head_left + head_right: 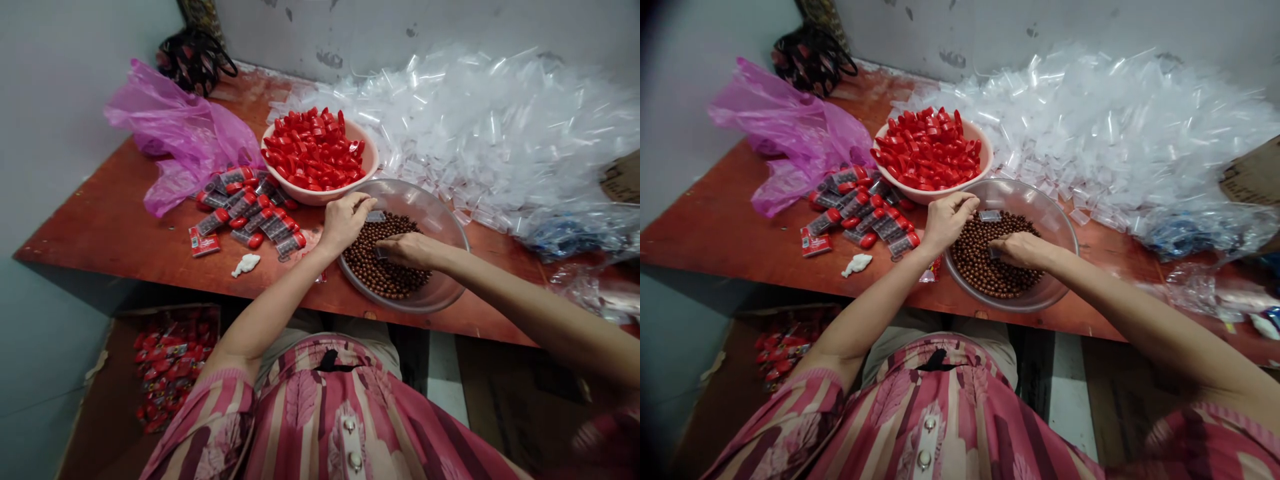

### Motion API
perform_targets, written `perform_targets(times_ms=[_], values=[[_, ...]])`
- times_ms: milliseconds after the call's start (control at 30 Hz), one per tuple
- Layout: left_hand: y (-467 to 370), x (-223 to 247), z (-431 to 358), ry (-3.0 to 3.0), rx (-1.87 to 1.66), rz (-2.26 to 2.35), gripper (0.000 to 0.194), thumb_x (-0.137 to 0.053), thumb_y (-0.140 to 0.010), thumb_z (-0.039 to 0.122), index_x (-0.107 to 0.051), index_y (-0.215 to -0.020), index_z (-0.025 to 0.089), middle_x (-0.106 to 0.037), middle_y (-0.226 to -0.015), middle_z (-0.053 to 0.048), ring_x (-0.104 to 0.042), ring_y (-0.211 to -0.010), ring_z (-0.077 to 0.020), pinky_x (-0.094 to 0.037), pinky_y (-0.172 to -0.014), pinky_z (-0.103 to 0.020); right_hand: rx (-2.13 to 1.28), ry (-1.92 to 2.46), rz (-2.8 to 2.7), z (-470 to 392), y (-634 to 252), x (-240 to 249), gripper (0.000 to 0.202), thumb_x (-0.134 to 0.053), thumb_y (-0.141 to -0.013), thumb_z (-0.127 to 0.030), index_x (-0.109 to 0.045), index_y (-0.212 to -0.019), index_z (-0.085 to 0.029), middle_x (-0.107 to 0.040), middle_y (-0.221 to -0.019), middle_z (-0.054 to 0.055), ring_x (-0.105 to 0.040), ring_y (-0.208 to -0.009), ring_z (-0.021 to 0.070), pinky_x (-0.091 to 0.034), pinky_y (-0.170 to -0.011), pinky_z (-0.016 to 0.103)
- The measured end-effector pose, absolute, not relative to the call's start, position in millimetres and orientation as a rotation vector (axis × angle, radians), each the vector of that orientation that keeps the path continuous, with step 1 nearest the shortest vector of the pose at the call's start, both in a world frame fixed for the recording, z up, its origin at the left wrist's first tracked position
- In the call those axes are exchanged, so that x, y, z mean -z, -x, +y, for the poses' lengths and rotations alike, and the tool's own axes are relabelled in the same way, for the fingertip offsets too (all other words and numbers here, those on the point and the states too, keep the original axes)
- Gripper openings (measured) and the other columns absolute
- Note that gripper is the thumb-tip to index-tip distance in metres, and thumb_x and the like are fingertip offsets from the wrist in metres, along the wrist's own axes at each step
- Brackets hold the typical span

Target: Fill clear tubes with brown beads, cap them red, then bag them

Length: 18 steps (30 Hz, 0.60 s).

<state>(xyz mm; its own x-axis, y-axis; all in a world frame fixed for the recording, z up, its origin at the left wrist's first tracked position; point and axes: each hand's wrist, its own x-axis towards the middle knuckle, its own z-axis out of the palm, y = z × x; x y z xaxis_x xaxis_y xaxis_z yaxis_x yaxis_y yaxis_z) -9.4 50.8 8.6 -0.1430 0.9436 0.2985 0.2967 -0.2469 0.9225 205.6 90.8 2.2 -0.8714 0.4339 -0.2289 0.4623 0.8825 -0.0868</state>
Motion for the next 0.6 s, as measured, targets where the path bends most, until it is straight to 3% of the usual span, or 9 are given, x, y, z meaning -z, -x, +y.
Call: perform_targets(times_ms=[133,267,433,600], values=[[9.2,-8.6,50.7,-1.533,-1.433,1.393,0.023,-0.055,-0.088,0.033,-0.071,-0.089,0.016,-0.072,-0.080,-0.003,-0.068,-0.070,-0.0141,-0.050,-0.068,-0.022,-0.303,-0.793,2.656,99.2,-204.6,-10.2,0.027,-0.041,-0.090,-0.008,-0.065,-0.101,-0.008,-0.070,-0.095,0.019,-0.066,-0.082,0.0247,-0.043,-0.067,0.032],[8.9,-7.2,51.7,-1.521,-1.443,1.382,0.023,-0.055,-0.088,0.034,-0.071,-0.087,0.017,-0.072,-0.078,-0.002,-0.068,-0.069,-0.0136,-0.050,-0.069,-0.022,-0.353,-0.694,2.662,104.4,-192.9,-5.1,0.024,-0.043,-0.089,-0.008,-0.068,-0.092,-0.008,-0.069,-0.089,0.019,-0.064,-0.084,0.0256,-0.043,-0.072,0.034],[9.1,-7.3,51.9,-1.503,-1.425,1.418,0.023,-0.055,-0.088,0.035,-0.071,-0.087,0.018,-0.072,-0.077,-0.002,-0.068,-0.070,-0.0136,-0.051,-0.069,-0.021,-0.012,-0.540,2.816,101.4,-166.6,10.7,0.026,-0.047,-0.084,-0.007,-0.066,-0.101,-0.009,-0.069,-0.094,0.015,-0.063,-0.087,0.0219,-0.046,-0.080,0.031],[10.0,-4.4,52.0,-1.498,-1.448,1.420,0.024,-0.055,-0.088,0.036,-0.071,-0.088,0.018,-0.072,-0.076,-0.002,-0.069,-0.071,-0.0147,-0.052,-0.070,-0.023,0.666,-0.808,2.879,97.8,-159.4,12.9,0.038,-0.059,-0.074,-0.014,-0.063,-0.112,-0.014,-0.069,-0.109,0.012,-0.065,-0.096,0.0238,-0.049,-0.088,0.036]])
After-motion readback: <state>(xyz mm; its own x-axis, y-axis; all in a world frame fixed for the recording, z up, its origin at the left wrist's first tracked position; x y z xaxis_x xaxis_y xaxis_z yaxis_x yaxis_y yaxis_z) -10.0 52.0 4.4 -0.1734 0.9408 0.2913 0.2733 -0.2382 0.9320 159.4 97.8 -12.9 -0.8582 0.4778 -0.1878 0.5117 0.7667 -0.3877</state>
